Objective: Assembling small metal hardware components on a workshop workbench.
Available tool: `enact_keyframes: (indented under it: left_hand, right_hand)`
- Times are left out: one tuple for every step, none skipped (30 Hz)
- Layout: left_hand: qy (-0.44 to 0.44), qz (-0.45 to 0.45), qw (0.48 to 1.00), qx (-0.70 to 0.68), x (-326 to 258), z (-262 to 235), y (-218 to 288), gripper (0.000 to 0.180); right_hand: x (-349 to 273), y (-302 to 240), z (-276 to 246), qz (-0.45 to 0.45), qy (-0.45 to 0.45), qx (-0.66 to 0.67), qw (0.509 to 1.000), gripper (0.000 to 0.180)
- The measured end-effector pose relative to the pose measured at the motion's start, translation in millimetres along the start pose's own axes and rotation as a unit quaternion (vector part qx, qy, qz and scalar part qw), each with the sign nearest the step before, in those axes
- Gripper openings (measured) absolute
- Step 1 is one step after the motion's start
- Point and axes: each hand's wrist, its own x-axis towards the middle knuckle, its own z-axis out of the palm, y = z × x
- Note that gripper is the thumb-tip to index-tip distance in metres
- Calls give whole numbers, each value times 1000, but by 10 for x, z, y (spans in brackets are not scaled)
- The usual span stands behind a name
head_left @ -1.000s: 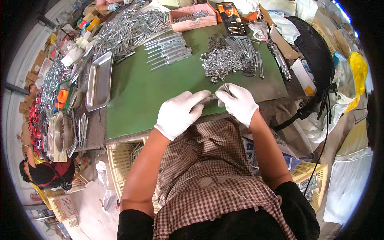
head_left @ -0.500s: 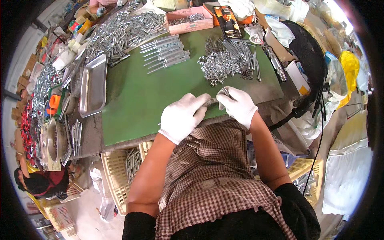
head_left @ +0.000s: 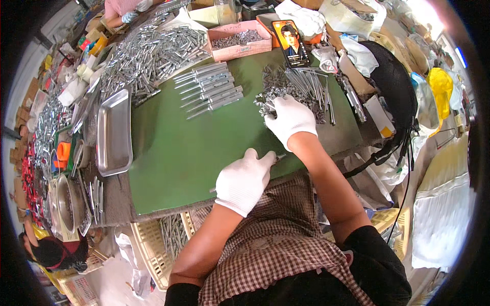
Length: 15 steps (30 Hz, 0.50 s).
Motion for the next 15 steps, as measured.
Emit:
enact_keyframes:
  left_hand:
    - [-9,-5,1000,0,7,2,3,22]
    - [-10,-1,1000,-1,16,-3,3,22]
    - [-6,0,1000,-4,20,-9,10,22]
    - [-2,1,1000,-7,22,-6,12,21]
    - [-4,4,1000,-10,28,5,7,21]
    - [7,5,1000,-16,19,17,-13,21]
    - [17,7,1000,-22,12,30,-30,21]
    - [14,4,1000,-25,15,41,-46,21]
    - [33,11,999,-30,21,52,-53,21]
    - [53,18,998,-38,36,67,-69,21]
    - [42,11,998,-43,37,55,-80,22]
    - [40,12,998,-47,49,49,-69,22]
    - [33,5,998,-47,49,51,-69,22]
    - [26,-2,999,-47,46,55,-71,22]
    - [25,0,998,-49,48,48,-66,22]
  right_hand:
    - [22,-11,-16,3,1,0,1000,33]
    - [36,-20,-44,7,-16,-3,1000,31]
    - [40,-21,-56,10,-35,-6,999,29]
    - [26,8,-42,14,-36,-7,999,29]
    - [-7,66,-24,-8,-1,13,1000,27]
    - [-48,102,6,-33,32,34,998,25]
    - [-124,119,-61,-42,30,62,997,24]
    - [-207,200,-30,-80,74,110,988,23]
    - [-297,277,-56,-93,59,143,984,21]
    - [-371,343,-81,-107,43,175,978,18]
    - [-476,408,10,-127,73,236,961,12]
    - [-570,413,-7,-124,71,233,962,12]
    - [-655,399,-33,-98,24,275,956,12]
    - [-727,390,-40,-72,-23,315,946,12]
    - [-789,389,25,-97,9,324,941,12]
